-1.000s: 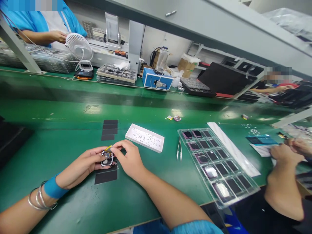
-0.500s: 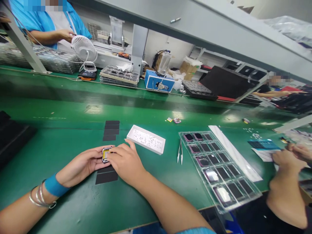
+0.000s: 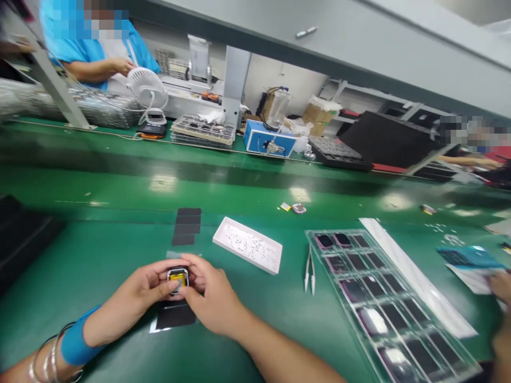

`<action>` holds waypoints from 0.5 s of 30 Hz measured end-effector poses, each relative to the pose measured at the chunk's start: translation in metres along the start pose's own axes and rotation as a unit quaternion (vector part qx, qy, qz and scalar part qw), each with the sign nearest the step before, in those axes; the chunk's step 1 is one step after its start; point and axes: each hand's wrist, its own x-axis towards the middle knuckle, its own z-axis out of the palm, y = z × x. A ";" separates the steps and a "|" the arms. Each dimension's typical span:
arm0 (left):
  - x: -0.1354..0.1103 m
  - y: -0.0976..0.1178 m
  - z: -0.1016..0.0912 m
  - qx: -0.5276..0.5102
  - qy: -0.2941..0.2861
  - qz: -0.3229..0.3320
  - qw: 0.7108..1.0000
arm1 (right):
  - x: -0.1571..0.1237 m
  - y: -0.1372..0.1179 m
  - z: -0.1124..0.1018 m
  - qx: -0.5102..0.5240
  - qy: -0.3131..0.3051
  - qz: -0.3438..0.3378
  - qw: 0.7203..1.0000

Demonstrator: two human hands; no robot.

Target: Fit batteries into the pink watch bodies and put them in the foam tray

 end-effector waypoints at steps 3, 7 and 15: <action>0.002 0.000 0.000 -0.002 -0.016 0.013 1.000 | -0.002 -0.003 0.000 -0.047 0.025 -0.010 0.999; 0.007 0.005 -0.006 -0.030 0.006 0.004 1.000 | 0.000 -0.001 -0.009 -0.190 0.023 -0.025 0.981; -0.005 0.045 -0.044 -0.114 0.128 0.144 0.975 | -0.003 -0.007 0.000 -0.484 -0.139 -0.068 0.861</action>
